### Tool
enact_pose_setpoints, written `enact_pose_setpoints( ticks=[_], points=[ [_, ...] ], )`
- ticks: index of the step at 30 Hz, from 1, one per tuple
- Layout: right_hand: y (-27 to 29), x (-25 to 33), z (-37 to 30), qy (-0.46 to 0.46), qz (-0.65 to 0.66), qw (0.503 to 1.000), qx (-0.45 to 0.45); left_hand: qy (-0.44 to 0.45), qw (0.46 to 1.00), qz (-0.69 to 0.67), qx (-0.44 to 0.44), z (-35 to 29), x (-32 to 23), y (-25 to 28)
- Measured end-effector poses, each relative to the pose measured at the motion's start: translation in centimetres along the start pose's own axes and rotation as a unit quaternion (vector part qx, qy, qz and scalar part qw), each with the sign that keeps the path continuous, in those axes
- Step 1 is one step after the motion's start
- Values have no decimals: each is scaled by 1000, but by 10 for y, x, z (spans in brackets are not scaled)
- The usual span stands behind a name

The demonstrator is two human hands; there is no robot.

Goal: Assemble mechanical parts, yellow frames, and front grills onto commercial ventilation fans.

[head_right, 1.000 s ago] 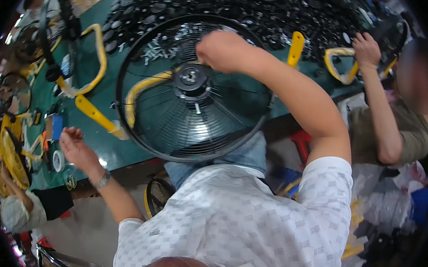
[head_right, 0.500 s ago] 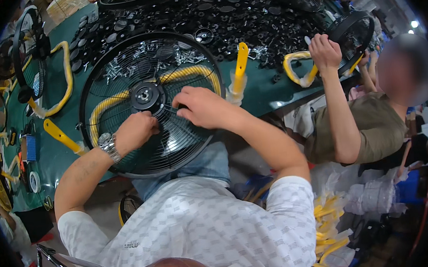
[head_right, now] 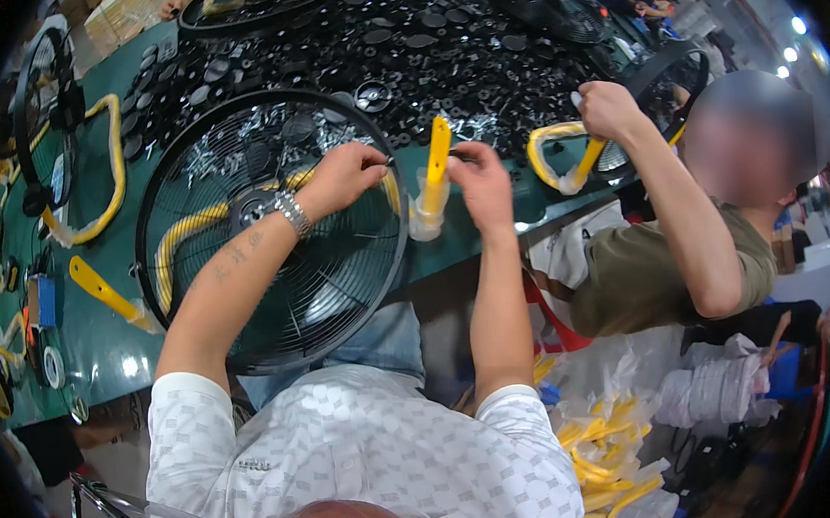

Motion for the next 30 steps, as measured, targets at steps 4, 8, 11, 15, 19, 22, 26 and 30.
enact_pose_setpoints(
  ticks=[4, 8, 11, 15, 19, 22, 26, 30],
  points=[
    [-18, -35, 17, -124, -56, 987, 87, -53, 995, 28, -78, -2, 2, -3],
    [-37, -38, 20, -116, -104, 974, 167, -102, 993, 4, -54, -8, -5, -3],
    [-43, -35, 19, -136, -19, 975, 173, -128, 990, 33, -53, -9, -9, -2],
    [-47, -35, 17, -130, -35, 971, 196, -153, 986, 51, -39, -8, -10, -6],
    [-51, -43, 16, -130, -6, 977, 169, -133, 989, 45, -35, -1, -9, -9],
    [-50, -49, 19, -122, -24, 984, 127, -93, 993, 79, 1, 4, -12, -12],
    [-47, -54, 19, -94, -14, 990, 105, -223, 949, 204, -86, 10, -34, 3],
    [-42, -52, 17, -23, -83, 993, 77, -333, 893, 302, 16, 26, -37, 0]
  ],
)
Point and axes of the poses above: each hand's wrist, its own z-axis towards the middle knuckle, its own y-axis out of the back of the hand, x = y × z, the point moved 5 cm from there along z, towards the middle knuckle, and after that the axes turned 4 degrees about -x, right-handed, at the moved point
